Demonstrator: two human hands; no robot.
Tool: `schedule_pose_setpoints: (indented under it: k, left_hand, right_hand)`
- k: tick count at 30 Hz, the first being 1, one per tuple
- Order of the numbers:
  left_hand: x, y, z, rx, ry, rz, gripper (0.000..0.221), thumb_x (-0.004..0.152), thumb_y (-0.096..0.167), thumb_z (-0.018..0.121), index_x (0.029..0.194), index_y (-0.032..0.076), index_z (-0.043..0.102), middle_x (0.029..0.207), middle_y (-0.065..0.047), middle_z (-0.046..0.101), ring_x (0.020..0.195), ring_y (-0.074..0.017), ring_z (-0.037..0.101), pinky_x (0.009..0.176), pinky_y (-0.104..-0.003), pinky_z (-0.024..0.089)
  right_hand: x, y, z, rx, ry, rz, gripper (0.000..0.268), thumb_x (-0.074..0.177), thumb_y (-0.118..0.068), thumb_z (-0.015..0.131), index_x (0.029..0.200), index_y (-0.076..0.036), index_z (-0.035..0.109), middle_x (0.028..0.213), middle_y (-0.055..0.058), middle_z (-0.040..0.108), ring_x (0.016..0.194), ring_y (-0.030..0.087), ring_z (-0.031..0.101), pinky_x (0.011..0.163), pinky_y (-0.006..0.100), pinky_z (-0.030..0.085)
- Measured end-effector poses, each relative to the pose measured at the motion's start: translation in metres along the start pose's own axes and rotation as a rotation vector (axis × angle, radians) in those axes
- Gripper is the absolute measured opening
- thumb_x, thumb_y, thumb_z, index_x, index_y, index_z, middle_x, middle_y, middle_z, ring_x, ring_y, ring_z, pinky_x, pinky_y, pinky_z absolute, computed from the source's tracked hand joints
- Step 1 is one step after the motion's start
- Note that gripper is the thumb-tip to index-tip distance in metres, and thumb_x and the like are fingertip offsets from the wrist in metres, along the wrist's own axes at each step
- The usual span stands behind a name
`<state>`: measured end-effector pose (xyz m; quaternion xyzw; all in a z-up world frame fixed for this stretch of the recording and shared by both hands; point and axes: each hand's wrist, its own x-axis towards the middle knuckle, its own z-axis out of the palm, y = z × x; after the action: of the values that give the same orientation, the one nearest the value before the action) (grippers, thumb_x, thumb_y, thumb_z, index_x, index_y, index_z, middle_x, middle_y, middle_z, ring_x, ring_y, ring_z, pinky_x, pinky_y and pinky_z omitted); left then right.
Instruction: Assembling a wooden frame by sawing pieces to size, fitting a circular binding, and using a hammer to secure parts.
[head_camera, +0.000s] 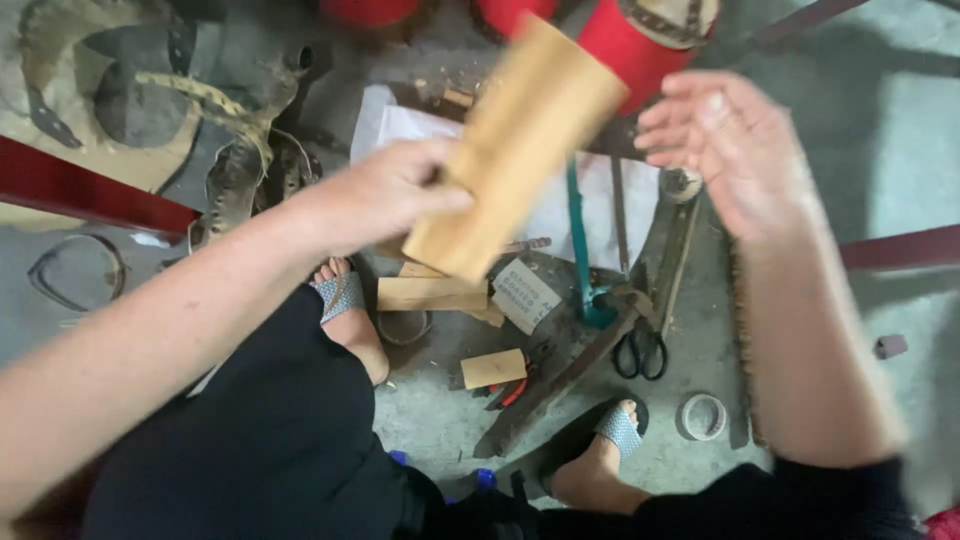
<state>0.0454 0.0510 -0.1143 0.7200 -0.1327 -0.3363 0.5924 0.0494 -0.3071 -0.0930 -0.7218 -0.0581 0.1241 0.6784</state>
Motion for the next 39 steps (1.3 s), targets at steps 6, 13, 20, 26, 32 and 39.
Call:
schedule_pose_setpoints:
  k: [6,13,20,26,32,39]
  left_hand:
    - [0.029,-0.163,-0.047,-0.475,0.353,-0.117,0.047,0.099,0.012,0.063,0.144,0.007,0.050,0.125,-0.005,0.059,0.110,-0.0203,0.067,0.086,-0.040,0.062]
    - [0.055,-0.289,-0.028,-0.572,0.366,-0.354,0.049,0.098,0.012,0.065,0.145,0.017,0.050,0.127,-0.008,0.064,0.109,-0.0236,0.071,0.087,-0.042,0.062]
    - [0.091,-0.279,-0.014,-0.545,0.434,-0.384,0.047,0.097,0.006,0.065,0.142,0.016,0.056,0.120,-0.012,0.068,0.105,-0.0288,0.071,0.084,-0.047,0.062]
    - [0.119,-0.291,-0.009,-0.500,0.460,-0.346,0.041,0.097,0.005,0.064,0.137,0.012,0.058,0.118,-0.011,0.068,0.104,-0.0271,0.071,0.082,-0.048,0.062]
    - [0.137,-0.297,-0.005,-0.435,0.434,-0.394,0.043,0.098,0.007,0.064,0.140,0.005,0.055,0.123,-0.019,0.067,0.109,-0.0339,0.067,0.087,-0.052,0.059]
    - [0.186,-0.270,0.012,-0.356,0.269,-0.293,0.060,0.097,0.018,0.070,0.149,0.003,0.044,0.133,-0.027,0.061,0.120,-0.0406,0.065,0.086,-0.056,0.060]
  right_hand:
    - [0.027,0.259,0.002,-0.003,0.116,0.406,0.036,0.101,-0.038,0.063,0.119,-0.007,0.068,0.104,0.011,0.075,0.095,0.017,0.074,0.080,0.030,0.060]
    - [0.035,0.367,0.051,0.277,0.122,0.679,0.062,0.090,-0.044,0.081,0.128,0.002,0.064,0.116,0.020,0.070,0.110,0.030,0.069,0.091,0.050,0.059]
    - [0.032,0.394,0.062,0.228,0.066,0.632,0.034,0.088,-0.016,0.085,0.114,0.001,0.072,0.099,0.013,0.073,0.096,0.024,0.072,0.084,0.041,0.062]
    - [0.034,0.363,0.067,0.297,0.109,0.594,0.031,0.088,-0.016,0.083,0.114,-0.003,0.073,0.094,0.010,0.074,0.088,0.017,0.073,0.074,0.034,0.065]
    - [0.040,0.366,0.051,0.424,0.094,0.496,0.019,0.090,-0.003,0.076,0.109,-0.001,0.073,0.090,0.011,0.074,0.082,0.019,0.073,0.073,0.034,0.063]
    - [0.078,0.321,-0.003,0.476,0.187,0.447,0.015,0.091,0.000,0.074,0.105,-0.004,0.070,0.085,0.005,0.071,0.072,0.016,0.075,0.061,0.029,0.062]
